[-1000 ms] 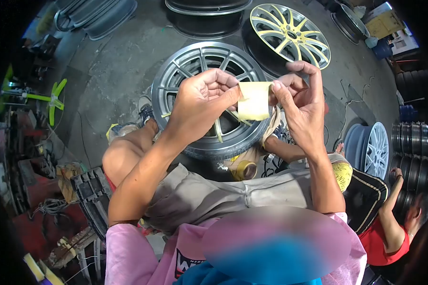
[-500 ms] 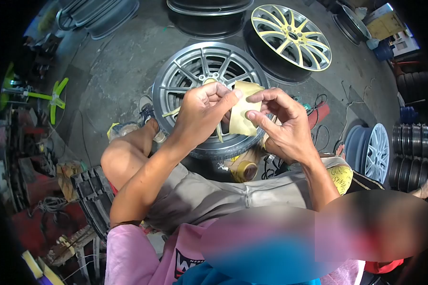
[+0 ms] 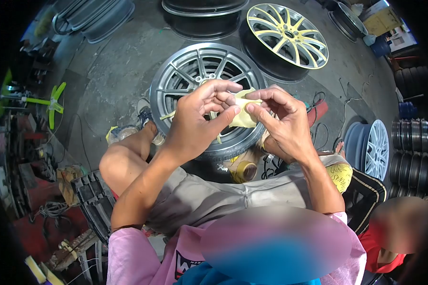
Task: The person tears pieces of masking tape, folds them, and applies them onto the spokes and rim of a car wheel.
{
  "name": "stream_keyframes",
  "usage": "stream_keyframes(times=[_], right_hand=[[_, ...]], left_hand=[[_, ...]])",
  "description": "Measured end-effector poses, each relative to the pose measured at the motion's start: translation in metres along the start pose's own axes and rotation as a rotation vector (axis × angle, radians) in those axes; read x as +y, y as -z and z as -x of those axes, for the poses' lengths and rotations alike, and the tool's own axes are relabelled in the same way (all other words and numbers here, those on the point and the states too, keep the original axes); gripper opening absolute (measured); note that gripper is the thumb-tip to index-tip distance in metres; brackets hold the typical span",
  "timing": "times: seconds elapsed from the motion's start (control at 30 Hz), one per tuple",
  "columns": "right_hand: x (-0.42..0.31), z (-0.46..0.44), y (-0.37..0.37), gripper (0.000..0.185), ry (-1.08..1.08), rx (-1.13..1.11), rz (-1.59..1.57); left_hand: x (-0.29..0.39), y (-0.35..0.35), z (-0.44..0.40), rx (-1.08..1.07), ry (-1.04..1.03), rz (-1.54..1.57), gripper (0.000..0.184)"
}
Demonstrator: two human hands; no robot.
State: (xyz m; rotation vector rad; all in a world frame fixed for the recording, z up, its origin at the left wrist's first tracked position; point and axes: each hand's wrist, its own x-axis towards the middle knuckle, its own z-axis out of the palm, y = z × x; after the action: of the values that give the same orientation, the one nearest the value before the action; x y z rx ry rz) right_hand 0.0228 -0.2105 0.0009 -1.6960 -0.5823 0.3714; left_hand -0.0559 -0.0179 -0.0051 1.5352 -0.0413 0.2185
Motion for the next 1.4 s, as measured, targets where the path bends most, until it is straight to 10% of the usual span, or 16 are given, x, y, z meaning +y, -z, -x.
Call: stream_keyframes(times=[0.2, 0.7, 1.4], right_hand=[[0.000, 0.001, 0.002, 0.020, 0.204, 0.034, 0.343], [-0.001, 0.001, 0.004, 0.016, -0.182, -0.142, -0.133], [0.002, 0.001, 0.007, 0.019, -0.208, -0.158, -0.351]], left_hand=[[0.013, 0.001, 0.000, 0.024, -0.252, -0.629, 0.018], [0.006, 0.005, 0.005, -0.087, 0.202, 0.044, 0.019], [0.006, 0.014, 0.008, -0.173, 0.240, -0.144, 0.021]])
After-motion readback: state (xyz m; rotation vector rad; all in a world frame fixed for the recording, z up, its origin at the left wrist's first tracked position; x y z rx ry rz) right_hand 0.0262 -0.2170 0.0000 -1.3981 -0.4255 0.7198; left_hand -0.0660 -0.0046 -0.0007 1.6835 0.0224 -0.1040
